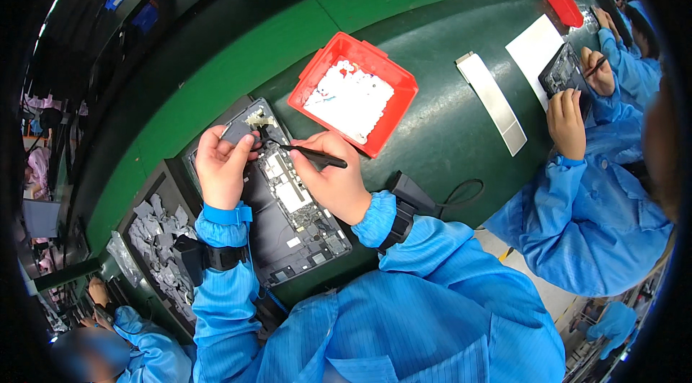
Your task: Assembling internal electronic components into a tablet or laptop chassis using tweezers and a screwdriver on a manufacturing line.
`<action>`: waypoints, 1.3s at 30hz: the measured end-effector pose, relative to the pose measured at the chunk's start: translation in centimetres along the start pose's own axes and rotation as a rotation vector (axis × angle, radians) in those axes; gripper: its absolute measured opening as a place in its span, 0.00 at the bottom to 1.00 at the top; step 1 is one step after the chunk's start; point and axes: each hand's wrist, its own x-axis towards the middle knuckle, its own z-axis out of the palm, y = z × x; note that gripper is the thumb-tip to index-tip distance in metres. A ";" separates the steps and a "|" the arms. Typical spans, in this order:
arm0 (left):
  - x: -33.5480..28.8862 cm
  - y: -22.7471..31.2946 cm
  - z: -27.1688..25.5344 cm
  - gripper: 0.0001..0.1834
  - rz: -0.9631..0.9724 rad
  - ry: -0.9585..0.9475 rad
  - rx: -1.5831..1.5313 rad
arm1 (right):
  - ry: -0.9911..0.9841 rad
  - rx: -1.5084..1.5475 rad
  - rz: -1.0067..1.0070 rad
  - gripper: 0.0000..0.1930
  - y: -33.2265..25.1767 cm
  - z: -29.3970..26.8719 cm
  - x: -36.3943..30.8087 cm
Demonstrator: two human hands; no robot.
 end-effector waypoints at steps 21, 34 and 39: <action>0.2 -0.2 0.7 0.13 -0.085 0.021 -0.049 | 0.029 0.127 0.145 0.07 0.1 -0.1 -0.4; 0.0 -0.1 0.6 0.13 -0.029 0.050 0.119 | -0.012 -0.050 -0.056 0.08 0.4 0.0 -0.2; -0.2 -0.7 0.5 0.13 0.109 0.082 0.400 | -0.037 -0.067 -0.127 0.08 0.3 -0.1 -0.3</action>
